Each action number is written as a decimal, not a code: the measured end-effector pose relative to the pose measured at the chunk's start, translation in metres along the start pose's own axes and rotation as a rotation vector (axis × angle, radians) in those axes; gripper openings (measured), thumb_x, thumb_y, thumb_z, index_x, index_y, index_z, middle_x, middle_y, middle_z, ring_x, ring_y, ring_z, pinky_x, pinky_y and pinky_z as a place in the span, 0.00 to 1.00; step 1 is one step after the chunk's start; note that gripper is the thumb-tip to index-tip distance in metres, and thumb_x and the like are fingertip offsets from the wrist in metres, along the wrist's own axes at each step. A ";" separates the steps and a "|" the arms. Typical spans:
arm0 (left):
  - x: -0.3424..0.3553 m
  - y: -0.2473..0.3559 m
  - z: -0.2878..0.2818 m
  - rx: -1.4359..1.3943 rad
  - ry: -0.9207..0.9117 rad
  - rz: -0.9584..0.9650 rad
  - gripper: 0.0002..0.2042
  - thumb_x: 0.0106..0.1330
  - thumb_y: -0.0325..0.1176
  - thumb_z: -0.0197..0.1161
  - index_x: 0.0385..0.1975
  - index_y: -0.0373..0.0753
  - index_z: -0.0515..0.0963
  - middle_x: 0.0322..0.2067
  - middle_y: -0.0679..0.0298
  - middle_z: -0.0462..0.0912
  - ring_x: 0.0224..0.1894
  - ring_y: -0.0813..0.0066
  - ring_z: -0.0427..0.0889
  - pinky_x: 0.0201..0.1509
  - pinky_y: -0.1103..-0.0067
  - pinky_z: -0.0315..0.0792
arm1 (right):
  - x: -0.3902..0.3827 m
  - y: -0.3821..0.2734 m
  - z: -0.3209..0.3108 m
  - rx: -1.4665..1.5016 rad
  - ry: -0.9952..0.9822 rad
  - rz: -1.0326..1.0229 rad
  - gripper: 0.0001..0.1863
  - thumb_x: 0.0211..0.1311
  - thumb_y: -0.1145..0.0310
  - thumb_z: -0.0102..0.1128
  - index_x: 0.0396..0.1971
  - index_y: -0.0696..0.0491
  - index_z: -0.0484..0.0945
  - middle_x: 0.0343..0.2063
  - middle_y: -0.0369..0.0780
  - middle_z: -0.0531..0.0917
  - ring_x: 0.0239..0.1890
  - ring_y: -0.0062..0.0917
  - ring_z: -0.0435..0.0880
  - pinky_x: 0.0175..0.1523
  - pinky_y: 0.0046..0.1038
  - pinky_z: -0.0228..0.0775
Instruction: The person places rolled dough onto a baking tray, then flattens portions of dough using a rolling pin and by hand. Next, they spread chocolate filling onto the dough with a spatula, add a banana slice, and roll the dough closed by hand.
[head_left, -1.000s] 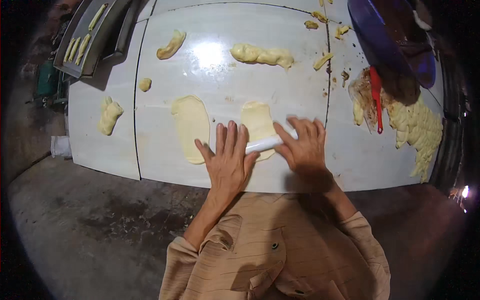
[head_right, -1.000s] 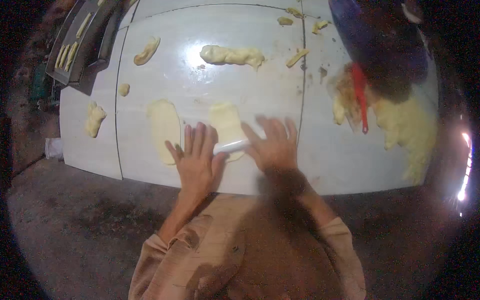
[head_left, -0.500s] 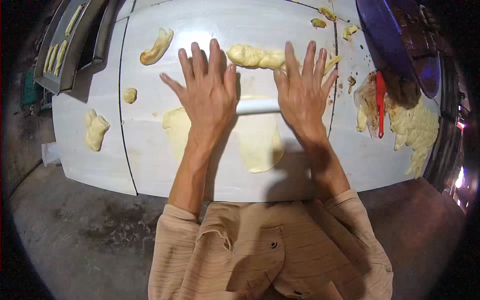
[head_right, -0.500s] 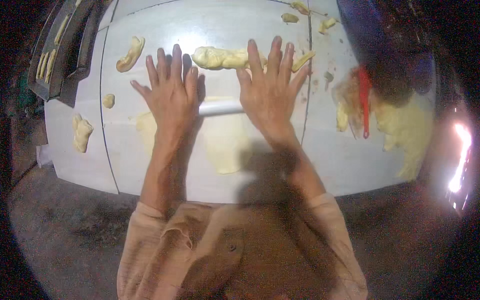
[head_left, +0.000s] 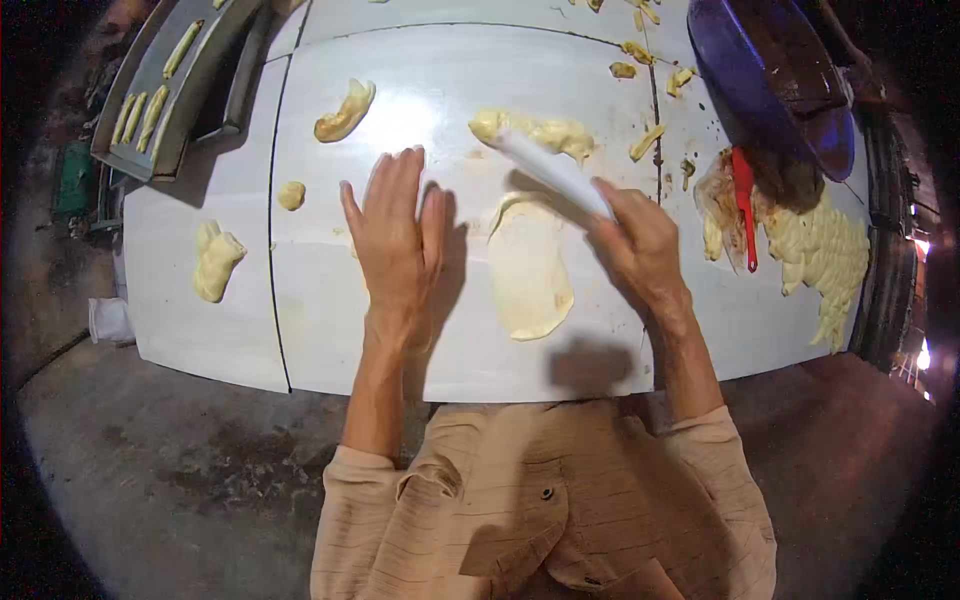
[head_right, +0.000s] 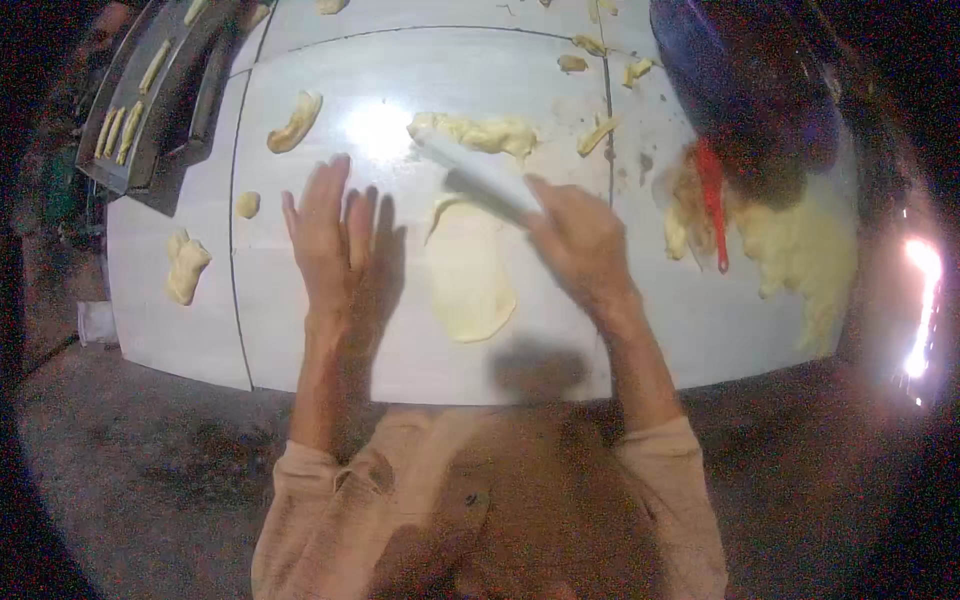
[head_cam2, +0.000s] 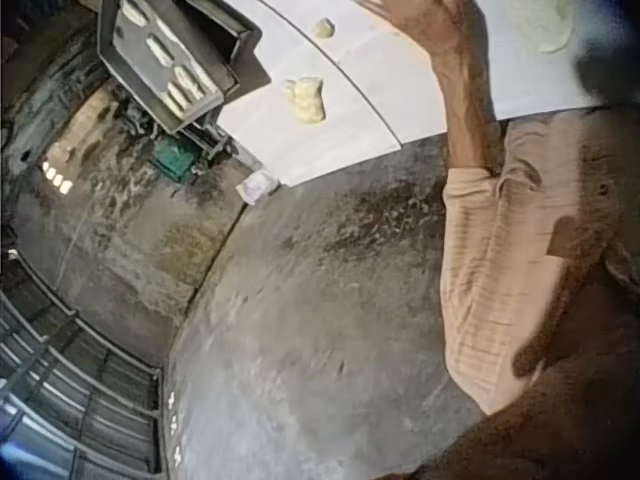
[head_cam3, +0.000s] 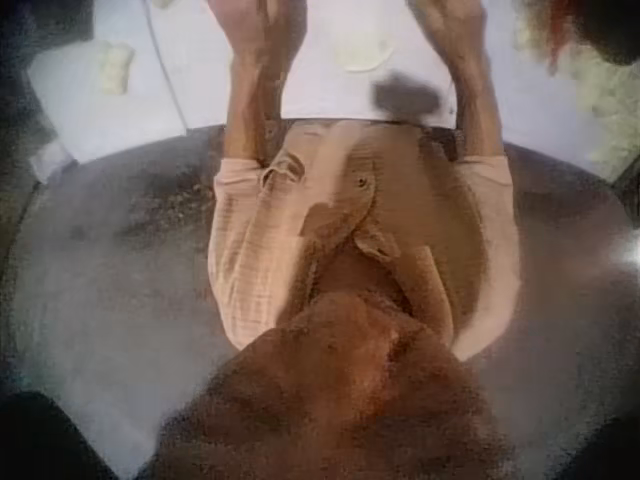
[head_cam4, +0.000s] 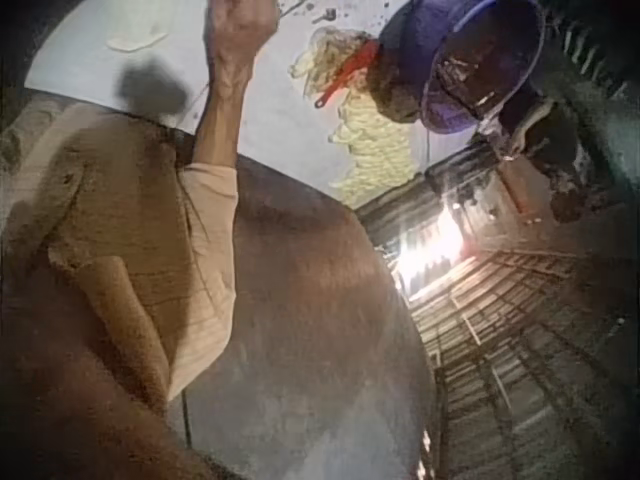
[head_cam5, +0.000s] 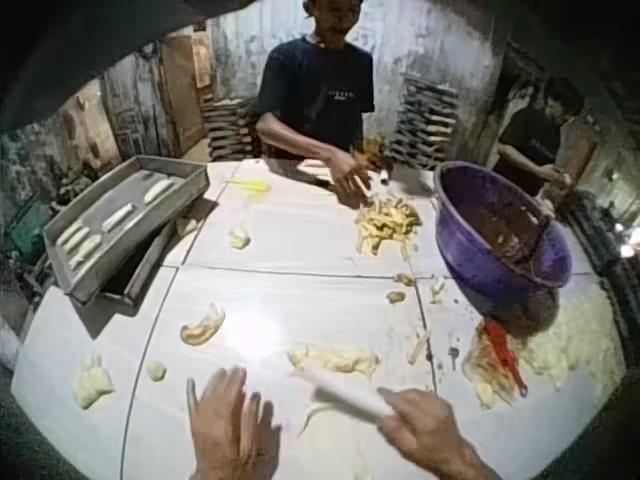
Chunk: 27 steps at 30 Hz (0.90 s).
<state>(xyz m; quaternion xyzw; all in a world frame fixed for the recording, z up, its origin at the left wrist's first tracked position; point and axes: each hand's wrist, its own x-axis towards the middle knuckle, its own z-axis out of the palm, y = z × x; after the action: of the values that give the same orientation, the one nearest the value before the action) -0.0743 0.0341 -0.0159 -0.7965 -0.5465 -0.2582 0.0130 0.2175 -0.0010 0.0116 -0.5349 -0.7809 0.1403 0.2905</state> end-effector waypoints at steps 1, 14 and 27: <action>-0.003 0.007 -0.006 -0.002 0.007 0.003 0.22 0.73 0.35 0.60 0.65 0.38 0.73 0.64 0.53 0.76 0.71 0.50 0.68 0.74 0.42 0.48 | -0.004 -0.002 -0.006 -0.058 0.007 0.170 0.21 0.62 0.65 0.66 0.55 0.52 0.81 0.39 0.42 0.85 0.39 0.39 0.83 0.45 0.39 0.72; -0.017 0.069 0.009 -0.120 -0.415 0.089 0.36 0.71 0.46 0.58 0.74 0.33 0.58 0.75 0.48 0.59 0.78 0.51 0.56 0.74 0.34 0.39 | 0.007 -0.035 0.029 -0.154 -0.155 -0.026 0.33 0.64 0.56 0.65 0.64 0.59 0.72 0.65 0.49 0.75 0.71 0.39 0.69 0.73 0.46 0.56; -0.032 0.060 -0.002 -0.025 -0.510 0.064 0.41 0.71 0.61 0.51 0.76 0.40 0.57 0.78 0.49 0.52 0.80 0.50 0.48 0.74 0.33 0.36 | -0.012 -0.032 0.044 -0.271 -0.356 -0.006 0.45 0.71 0.33 0.42 0.74 0.54 0.61 0.76 0.46 0.60 0.80 0.38 0.51 0.81 0.56 0.29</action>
<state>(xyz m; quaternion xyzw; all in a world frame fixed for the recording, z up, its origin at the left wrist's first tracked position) -0.0308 -0.0182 -0.0123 -0.8529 -0.5034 -0.0553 -0.1271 0.1699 -0.0208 -0.0101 -0.5336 -0.8331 0.1256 0.0739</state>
